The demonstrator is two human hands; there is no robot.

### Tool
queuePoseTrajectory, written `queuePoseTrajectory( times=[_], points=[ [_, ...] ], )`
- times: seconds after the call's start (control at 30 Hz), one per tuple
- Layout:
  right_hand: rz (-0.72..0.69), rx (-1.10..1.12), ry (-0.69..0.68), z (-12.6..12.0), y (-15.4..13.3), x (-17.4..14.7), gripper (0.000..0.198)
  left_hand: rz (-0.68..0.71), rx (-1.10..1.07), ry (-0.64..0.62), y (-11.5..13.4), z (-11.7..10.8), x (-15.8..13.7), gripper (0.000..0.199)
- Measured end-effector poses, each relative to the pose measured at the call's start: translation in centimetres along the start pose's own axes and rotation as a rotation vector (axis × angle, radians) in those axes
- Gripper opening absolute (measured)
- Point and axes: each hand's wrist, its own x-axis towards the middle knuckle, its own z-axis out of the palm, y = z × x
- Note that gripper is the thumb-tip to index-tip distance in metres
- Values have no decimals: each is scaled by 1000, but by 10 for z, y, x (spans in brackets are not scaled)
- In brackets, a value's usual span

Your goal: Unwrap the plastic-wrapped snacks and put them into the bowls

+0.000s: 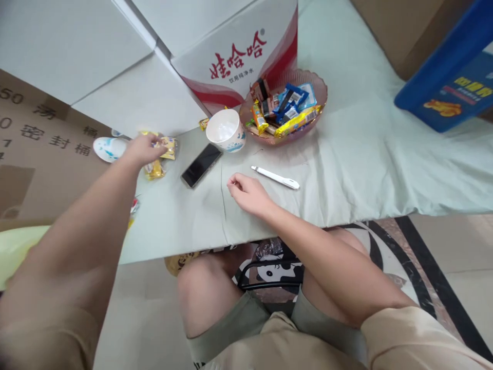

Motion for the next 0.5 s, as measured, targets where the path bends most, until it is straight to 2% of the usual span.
queuePoseTrajectory(
  times=[0.1, 0.17, 0.23, 0.33, 0.5],
  points=[
    [-13, -76, -21, 0, 2, -1, 10, 24, -131, -19, -32, 35, 10, 46],
    [-19, -105, -30, -1, 1, 0, 10, -21, -149, -55, -40, 52, 12, 50],
    [-21, -111, -31, -2, 0, 1, 10, -53, -117, -32, -43, 59, 10, 50],
    [-18, -98, -40, -2, -2, 0, 10, -28, -98, 84, -42, 50, 3, 51],
    [-29, -74, -57, 1, -3, -3, 11, -4, -258, 311, -34, 11, -16, 59]
  ],
)
